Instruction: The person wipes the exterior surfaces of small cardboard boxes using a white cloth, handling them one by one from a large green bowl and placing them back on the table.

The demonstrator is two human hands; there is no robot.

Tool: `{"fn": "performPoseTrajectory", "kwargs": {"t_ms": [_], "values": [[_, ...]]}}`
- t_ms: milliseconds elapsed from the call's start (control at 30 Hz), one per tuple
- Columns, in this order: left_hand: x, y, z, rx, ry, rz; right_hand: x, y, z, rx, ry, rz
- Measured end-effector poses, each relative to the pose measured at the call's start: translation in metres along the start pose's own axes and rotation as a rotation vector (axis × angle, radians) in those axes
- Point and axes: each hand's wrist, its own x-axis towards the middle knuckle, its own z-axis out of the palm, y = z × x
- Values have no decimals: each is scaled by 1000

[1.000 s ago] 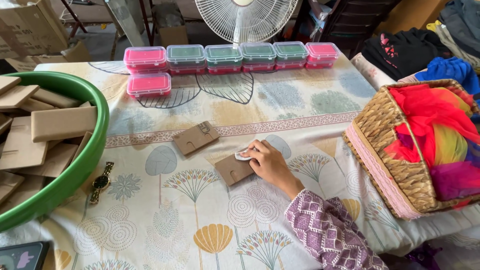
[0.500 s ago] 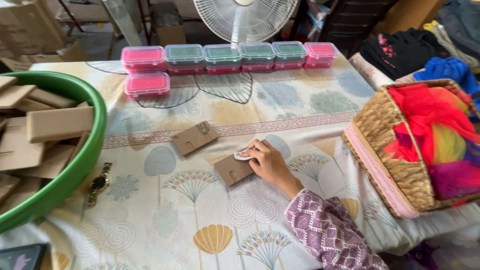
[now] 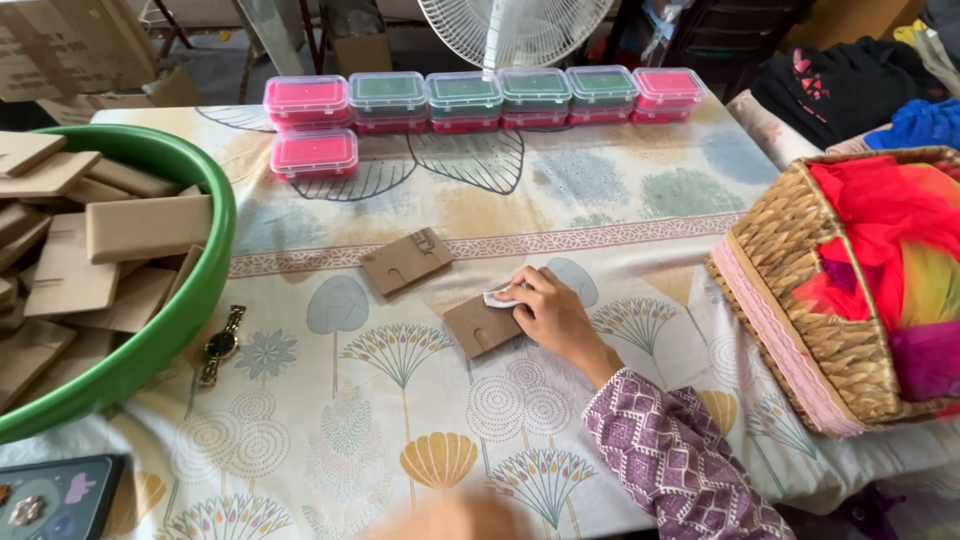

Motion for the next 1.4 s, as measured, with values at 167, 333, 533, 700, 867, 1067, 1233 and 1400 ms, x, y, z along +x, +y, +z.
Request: {"fn": "performPoseTrajectory", "kwargs": {"t_ms": [167, 333, 533, 700, 867, 1067, 1233, 1400], "values": [[97, -65, -86, 383, 327, -148, 0, -3, -3, 15, 11, -29], [91, -116, -44, 378, 359, -305, 1, 9, 2, 62, -16, 51], [93, -113, -50, 198, 338, -456, -4, -11, 19, 111, -120, 44], [90, -123, -41, 187, 403, -421, 0, -29, 19, 84, -30, -271], [89, -119, -42, 221, 379, -422, 5, 19, 10, 24, -147, 180], [91, -117, -46, 187, 368, -444, -6, -14, 25, -46, -14, -197], [90, -118, -47, 126, 460, -386, -12, -14, 37, 65, -150, -276], [91, -122, -46, 17, 535, -413, 2, -23, -3, -39, -136, -220]]}}
